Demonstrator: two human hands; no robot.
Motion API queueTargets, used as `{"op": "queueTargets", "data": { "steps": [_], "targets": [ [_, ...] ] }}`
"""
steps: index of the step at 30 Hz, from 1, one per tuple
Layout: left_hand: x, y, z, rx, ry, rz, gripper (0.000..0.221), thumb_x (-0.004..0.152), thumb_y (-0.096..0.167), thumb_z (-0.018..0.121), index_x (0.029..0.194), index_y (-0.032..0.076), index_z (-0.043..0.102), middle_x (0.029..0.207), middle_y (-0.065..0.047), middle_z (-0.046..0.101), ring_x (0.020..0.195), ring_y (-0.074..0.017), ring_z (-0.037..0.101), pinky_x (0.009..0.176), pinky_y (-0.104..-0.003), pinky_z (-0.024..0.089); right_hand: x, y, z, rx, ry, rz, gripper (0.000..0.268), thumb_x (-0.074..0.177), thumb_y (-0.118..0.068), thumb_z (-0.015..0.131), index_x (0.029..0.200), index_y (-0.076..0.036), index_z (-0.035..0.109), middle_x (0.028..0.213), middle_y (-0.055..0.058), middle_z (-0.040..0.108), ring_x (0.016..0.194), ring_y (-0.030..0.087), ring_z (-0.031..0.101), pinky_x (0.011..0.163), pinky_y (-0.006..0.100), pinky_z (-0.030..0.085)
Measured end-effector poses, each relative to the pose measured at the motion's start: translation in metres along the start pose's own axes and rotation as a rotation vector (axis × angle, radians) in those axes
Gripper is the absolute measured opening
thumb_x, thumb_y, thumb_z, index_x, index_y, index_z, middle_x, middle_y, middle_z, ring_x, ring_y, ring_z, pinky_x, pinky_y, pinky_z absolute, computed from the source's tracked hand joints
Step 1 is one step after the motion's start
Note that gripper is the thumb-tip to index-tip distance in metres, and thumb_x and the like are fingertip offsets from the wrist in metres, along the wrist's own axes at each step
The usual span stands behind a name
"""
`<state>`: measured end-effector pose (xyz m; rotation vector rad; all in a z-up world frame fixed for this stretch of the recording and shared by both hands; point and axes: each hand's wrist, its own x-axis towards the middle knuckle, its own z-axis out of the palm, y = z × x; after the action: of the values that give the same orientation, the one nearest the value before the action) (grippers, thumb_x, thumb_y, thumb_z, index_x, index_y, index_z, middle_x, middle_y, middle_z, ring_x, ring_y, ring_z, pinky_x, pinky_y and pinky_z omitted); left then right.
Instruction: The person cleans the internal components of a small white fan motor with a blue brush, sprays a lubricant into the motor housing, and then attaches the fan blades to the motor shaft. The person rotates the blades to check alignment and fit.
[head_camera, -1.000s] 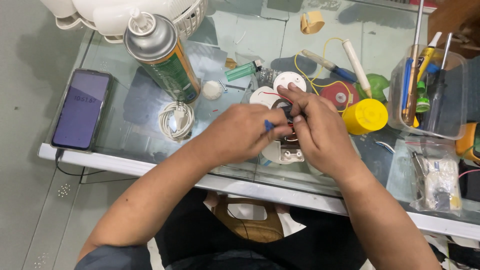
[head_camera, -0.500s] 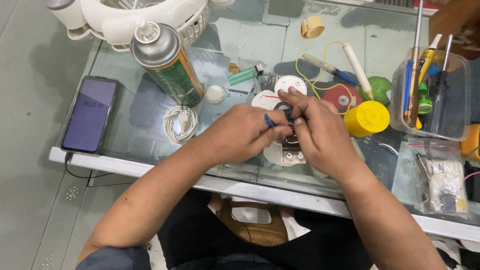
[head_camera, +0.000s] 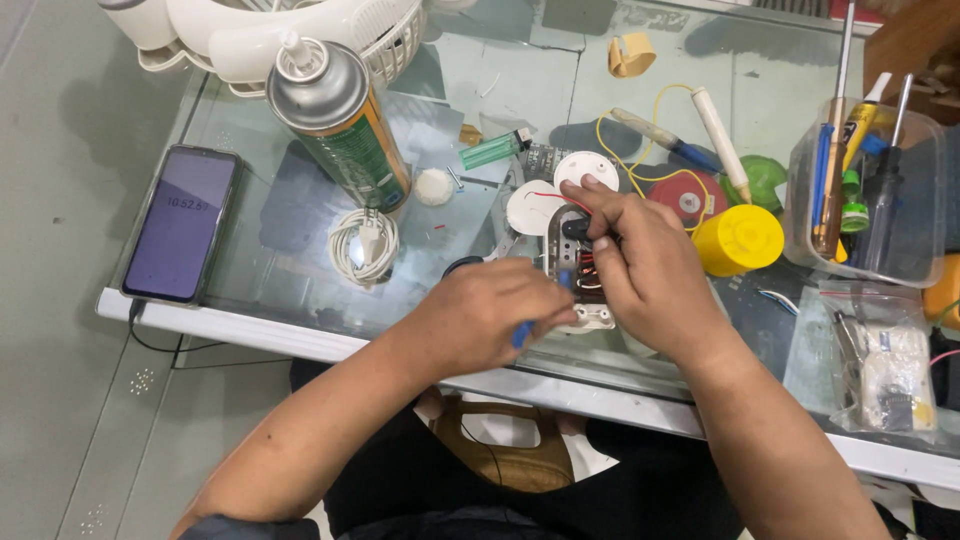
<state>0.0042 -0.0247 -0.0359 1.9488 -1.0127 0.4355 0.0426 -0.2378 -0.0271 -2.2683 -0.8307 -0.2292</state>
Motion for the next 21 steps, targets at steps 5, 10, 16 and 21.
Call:
{"op": "queueTargets", "data": {
  "steps": [5,10,16,21],
  "targets": [
    [-0.003,0.009,-0.007,0.028,-0.010,0.017,0.004,0.098,0.012,0.067,0.097,0.009,0.070,0.075,-0.009,0.071,0.071,-0.0229,0.070,0.065,-0.031,0.059,-0.002,0.003,0.002,0.017,0.002,0.006,0.006,0.097,-0.006,0.048,0.099,-0.010,0.049,0.142,0.014,0.067,0.139,0.034,0.056,0.105,0.049,0.040],
    [-0.013,0.001,-0.002,-0.005,-0.006,-0.014,0.006,0.098,0.012,0.068,0.095,0.008,0.071,0.073,-0.012,0.072,0.068,-0.0241,0.071,0.061,-0.032,0.059,-0.002,0.000,0.000,0.017,0.010,0.011,0.006,0.097,-0.006,0.049,0.100,-0.011,0.050,0.144,0.014,0.066,0.140,0.034,0.055,0.105,0.049,0.040],
    [-0.012,0.008,0.002,-0.019,0.094,0.059,0.009,0.096,0.008,0.071,0.104,0.005,0.073,0.077,-0.012,0.071,0.069,-0.0252,0.069,0.063,-0.033,0.059,-0.001,-0.001,0.000,0.022,-0.004,0.003,0.006,0.097,-0.005,0.047,0.100,-0.010,0.048,0.146,0.015,0.064,0.141,0.035,0.053,0.104,0.048,0.039],
    [-0.015,0.010,0.004,0.020,0.088,0.108,0.011,0.098,0.010,0.070,0.107,0.004,0.074,0.078,-0.012,0.069,0.070,-0.0260,0.068,0.065,-0.034,0.060,0.000,-0.002,-0.001,0.022,0.000,0.009,0.006,0.098,-0.005,0.048,0.100,-0.010,0.048,0.146,0.015,0.064,0.140,0.035,0.054,0.104,0.048,0.040]
  ]
}}
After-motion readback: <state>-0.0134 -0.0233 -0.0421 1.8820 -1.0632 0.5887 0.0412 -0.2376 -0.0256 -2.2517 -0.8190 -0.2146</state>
